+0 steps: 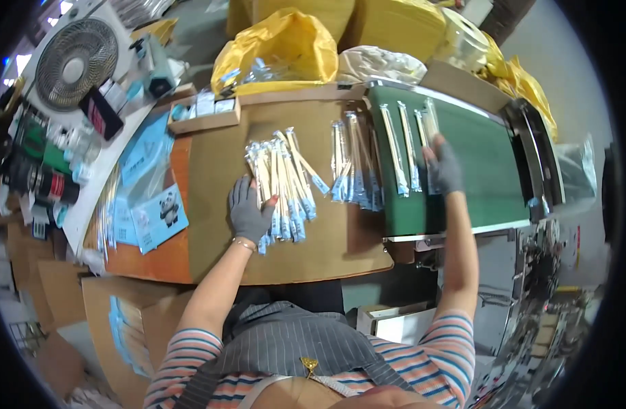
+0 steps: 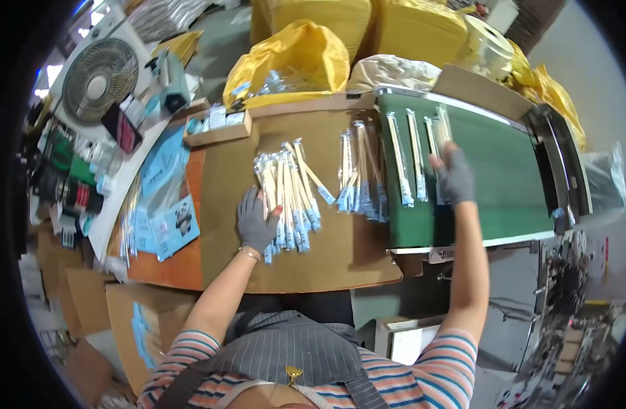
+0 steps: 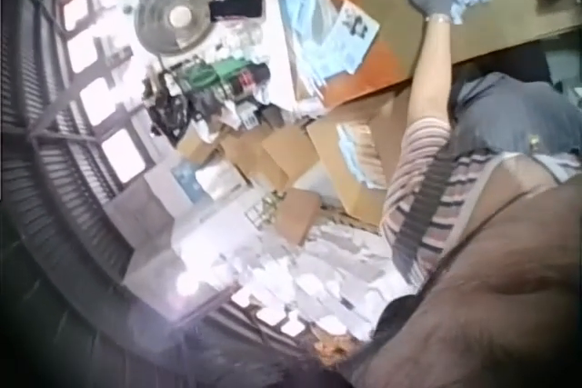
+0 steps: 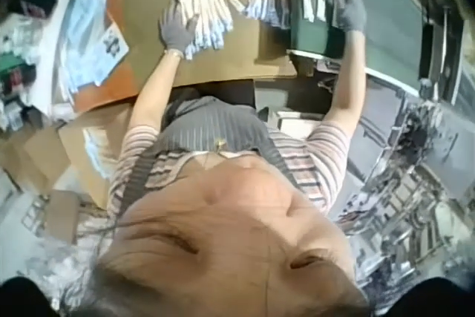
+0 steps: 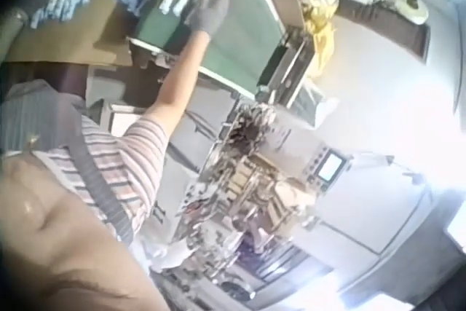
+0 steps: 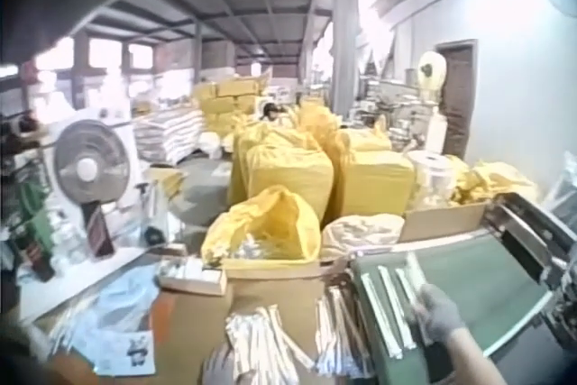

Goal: Packaging incense sticks into bags and then cardboard boxes.

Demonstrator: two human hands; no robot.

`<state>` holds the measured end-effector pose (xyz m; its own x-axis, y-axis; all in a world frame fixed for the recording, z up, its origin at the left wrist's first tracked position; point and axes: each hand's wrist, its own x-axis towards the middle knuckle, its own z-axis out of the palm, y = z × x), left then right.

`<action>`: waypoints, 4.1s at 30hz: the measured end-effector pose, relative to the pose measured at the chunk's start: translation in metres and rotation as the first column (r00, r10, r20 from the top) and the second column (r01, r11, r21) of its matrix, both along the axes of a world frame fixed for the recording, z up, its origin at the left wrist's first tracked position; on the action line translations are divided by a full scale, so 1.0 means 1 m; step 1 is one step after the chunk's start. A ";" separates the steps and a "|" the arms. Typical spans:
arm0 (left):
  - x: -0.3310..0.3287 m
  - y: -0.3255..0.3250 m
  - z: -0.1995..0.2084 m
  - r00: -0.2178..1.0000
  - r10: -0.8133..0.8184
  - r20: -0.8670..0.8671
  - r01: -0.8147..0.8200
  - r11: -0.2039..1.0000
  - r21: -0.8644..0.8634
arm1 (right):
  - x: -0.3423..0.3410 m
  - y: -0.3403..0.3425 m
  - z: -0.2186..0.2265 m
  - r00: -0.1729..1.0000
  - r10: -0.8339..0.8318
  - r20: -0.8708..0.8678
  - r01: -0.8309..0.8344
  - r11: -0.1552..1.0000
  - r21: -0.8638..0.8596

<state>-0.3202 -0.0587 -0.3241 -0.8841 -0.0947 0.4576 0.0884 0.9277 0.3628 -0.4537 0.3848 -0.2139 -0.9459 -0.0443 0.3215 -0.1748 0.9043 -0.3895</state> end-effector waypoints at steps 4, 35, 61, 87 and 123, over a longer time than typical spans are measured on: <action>-0.005 0.002 -0.004 0.999 0.032 0.013 -0.033 0.999 0.031 | 0.041 -0.141 0.003 0.986 0.160 0.056 -0.169 0.940 0.296; 0.052 -0.061 0.124 0.839 -0.538 -0.078 0.293 0.327 0.899 | 0.142 -0.330 0.028 0.608 0.791 -0.070 -0.234 0.094 -0.968; 0.160 -0.281 0.025 0.948 0.153 0.278 -0.054 0.940 -0.336 | 0.233 -0.331 0.007 0.427 0.891 0.154 0.346 -0.003 -0.938; 0.144 -0.090 0.067 0.956 -0.290 -0.045 0.270 0.807 0.525 | 0.215 -0.371 -0.034 0.210 0.886 0.414 0.488 0.272 -0.829; 0.047 -0.171 0.299 0.706 -0.375 -0.601 -0.111 0.779 -0.617 | 0.164 -0.217 0.192 0.872 0.243 -0.425 -0.484 0.556 -0.676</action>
<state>-0.2728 -0.2293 -0.0255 -0.2940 0.4873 0.8223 0.2134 0.8720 -0.4405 -0.2897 0.1677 -0.0215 -0.7802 0.0012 0.6255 -0.6182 0.1511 -0.7714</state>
